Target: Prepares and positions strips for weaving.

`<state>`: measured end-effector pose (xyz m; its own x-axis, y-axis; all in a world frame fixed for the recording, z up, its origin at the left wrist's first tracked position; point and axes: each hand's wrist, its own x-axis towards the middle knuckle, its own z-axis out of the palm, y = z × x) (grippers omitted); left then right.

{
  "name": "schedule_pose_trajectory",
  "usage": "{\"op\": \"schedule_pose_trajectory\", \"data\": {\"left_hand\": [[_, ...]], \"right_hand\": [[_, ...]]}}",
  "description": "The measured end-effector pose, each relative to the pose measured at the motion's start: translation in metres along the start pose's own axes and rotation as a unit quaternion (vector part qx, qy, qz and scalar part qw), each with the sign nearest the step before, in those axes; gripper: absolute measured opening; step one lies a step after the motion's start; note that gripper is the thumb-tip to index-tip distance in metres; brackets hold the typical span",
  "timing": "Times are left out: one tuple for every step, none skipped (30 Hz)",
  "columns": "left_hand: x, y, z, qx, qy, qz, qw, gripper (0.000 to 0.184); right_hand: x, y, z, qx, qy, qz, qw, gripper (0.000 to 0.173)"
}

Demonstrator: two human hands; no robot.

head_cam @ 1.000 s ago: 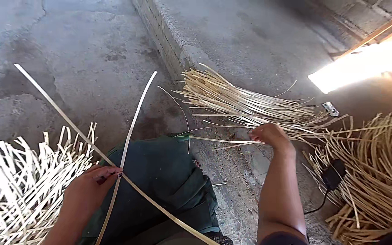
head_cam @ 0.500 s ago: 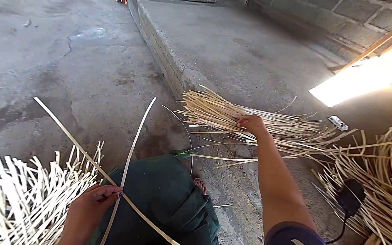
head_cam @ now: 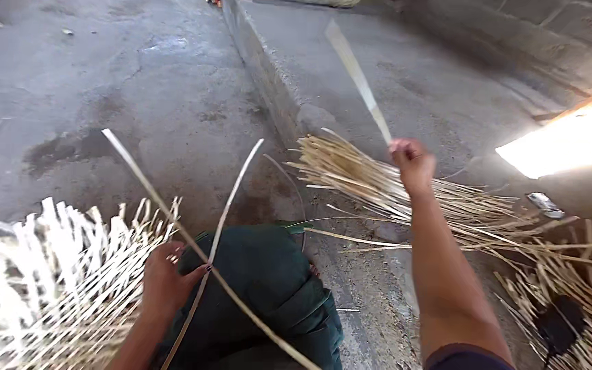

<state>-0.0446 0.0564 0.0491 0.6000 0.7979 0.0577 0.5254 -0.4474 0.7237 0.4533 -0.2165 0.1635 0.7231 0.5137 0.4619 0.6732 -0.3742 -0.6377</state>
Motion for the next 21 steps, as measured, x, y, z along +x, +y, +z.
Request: {"op": "schedule_pose_trajectory", "data": {"left_hand": [[0.000, -0.001, 0.000, -0.009, 0.005, 0.002, 1.000, 0.087], [0.000, -0.002, 0.000, -0.015, 0.001, 0.000, 1.000, 0.092], [0.002, -0.003, 0.000, -0.021, -0.008, -0.002, 1.000, 0.092], [0.003, -0.006, 0.001, -0.030, -0.017, -0.005, 0.999, 0.087], [0.005, -0.009, 0.001, -0.040, -0.024, -0.006, 0.999, 0.083], [0.006, -0.011, 0.002, -0.046, -0.026, -0.010, 0.999, 0.080], [0.006, -0.012, 0.003, -0.049, -0.021, -0.013, 0.998, 0.078], [0.005, -0.012, 0.003, -0.048, -0.014, -0.020, 0.999, 0.077], [0.002, -0.010, 0.004, -0.045, -0.004, -0.027, 0.999, 0.076], [-0.001, -0.009, 0.004, -0.034, 0.009, -0.027, 0.999, 0.073], [-0.006, -0.009, 0.005, -0.018, 0.027, -0.023, 0.999, 0.070], [-0.010, -0.008, 0.006, 0.001, 0.045, -0.016, 0.999, 0.068], [-0.013, -0.008, 0.007, 0.017, 0.064, -0.006, 0.998, 0.066], [-0.016, -0.007, 0.008, 0.030, 0.079, 0.003, 0.996, 0.064], [-0.018, -0.006, 0.009, 0.041, 0.093, 0.011, 0.995, 0.063], [-0.020, -0.006, 0.010, 0.053, 0.103, 0.019, 0.993, 0.062], [-0.021, -0.005, 0.010, 0.068, 0.108, 0.026, 0.992, 0.060], [-0.022, -0.005, 0.011, 0.080, 0.111, 0.033, 0.990, 0.060], [-0.022, -0.005, 0.011, 0.090, 0.113, 0.040, 0.989, 0.060], [-0.022, -0.004, 0.011, 0.098, 0.112, 0.043, 0.988, 0.060], [-0.022, -0.003, 0.011, 0.107, 0.107, 0.043, 0.988, 0.061]], "right_hand": [[0.002, -0.027, 0.004, 0.025, 0.033, -0.062, 0.997, 0.034], [0.003, -0.055, 0.009, 0.049, 0.059, -0.125, 0.989, 0.036], [0.004, -0.083, 0.016, 0.064, 0.081, -0.185, 0.977, 0.035], [0.005, -0.106, 0.024, 0.066, 0.101, -0.243, 0.962, 0.034], [0.005, -0.126, 0.035, 0.059, 0.113, -0.294, 0.947, 0.032], [0.002, -0.145, 0.047, 0.043, 0.107, -0.329, 0.937, 0.031], [-0.004, -0.163, 0.060, 0.025, 0.077, -0.342, 0.936, 0.032], [-0.013, -0.179, 0.075, 0.015, 0.027, -0.336, 0.941, 0.033], [-0.023, -0.189, 0.093, 0.017, -0.035, -0.319, 0.947, 0.036], [-0.035, -0.195, 0.113, 0.020, -0.102, -0.293, 0.950, 0.037], [-0.049, -0.196, 0.135, 0.025, -0.171, -0.269, 0.947, 0.037], [-0.065, -0.195, 0.156, 0.031, -0.237, -0.252, 0.938, 0.035], [-0.084, -0.196, 0.173, 0.033, -0.298, -0.236, 0.924, 0.031], [-0.101, -0.196, 0.187, 0.036, -0.350, -0.224, 0.909, 0.027], [-0.116, -0.193, 0.201, 0.040, -0.388, -0.217, 0.895, 0.024], [-0.129, -0.190, 0.213, 0.051, -0.418, -0.207, 0.883, 0.020], [-0.139, -0.186, 0.221, 0.067, -0.440, -0.197, 0.874, 0.019], [-0.147, -0.184, 0.226, 0.083, -0.450, -0.188, 0.869, 0.017], [-0.152, -0.183, 0.229, 0.094, -0.449, -0.184, 0.869, 0.017], [-0.156, -0.181, 0.231, 0.101, -0.443, -0.185, 0.872, 0.017], [-0.159, -0.180, 0.232, 0.103, -0.432, -0.191, 0.876, 0.017]]}}
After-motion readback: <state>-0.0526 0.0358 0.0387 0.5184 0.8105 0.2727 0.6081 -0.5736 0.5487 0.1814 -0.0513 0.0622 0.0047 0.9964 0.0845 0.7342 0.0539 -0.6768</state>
